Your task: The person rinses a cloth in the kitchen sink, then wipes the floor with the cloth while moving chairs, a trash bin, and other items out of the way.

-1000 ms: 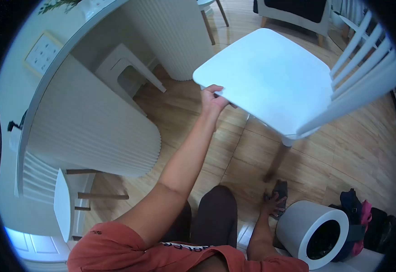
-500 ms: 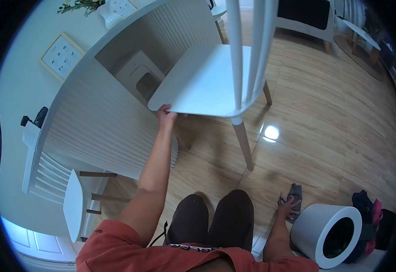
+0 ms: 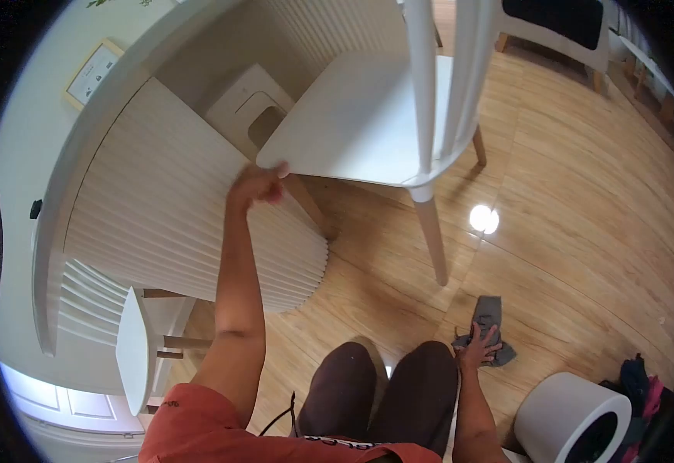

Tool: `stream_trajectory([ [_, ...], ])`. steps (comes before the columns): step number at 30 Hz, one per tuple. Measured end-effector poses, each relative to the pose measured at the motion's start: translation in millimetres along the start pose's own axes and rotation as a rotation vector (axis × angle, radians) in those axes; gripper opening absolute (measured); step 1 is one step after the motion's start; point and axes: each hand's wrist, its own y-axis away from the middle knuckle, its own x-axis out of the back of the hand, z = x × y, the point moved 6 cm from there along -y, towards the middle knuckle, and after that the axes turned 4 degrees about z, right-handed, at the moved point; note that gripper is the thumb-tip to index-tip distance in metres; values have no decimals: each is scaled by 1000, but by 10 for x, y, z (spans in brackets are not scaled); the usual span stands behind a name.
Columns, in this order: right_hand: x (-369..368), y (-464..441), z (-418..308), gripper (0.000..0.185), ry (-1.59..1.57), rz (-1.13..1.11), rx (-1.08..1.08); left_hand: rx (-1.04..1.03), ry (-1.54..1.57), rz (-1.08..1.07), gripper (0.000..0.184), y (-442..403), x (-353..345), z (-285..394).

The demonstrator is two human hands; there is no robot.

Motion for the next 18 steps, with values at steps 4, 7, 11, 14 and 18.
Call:
stream_trajectory([
  [4, -195, 0, -227, 104, 116, -20, 134, -358, 705, 390, 31, -800, 666, 293],
  [7, -199, -15, -273, 108, 191, -13, 164, -43, 772, 632, 46, -1732, 824, 241],
  [11, -129, -58, -338, 113, 177, 15, 146, 505, -374, 1303, 52, -2045, 1448, 128],
  [14, -156, -44, -327, 113, 175, -2, 132, 368, -329, 952, 53, -2419, 1741, -133],
  [18, -17, -66, -529, 105, 234, -43, 119, 269, -308, 716, 54, -2722, 1865, -390],
])
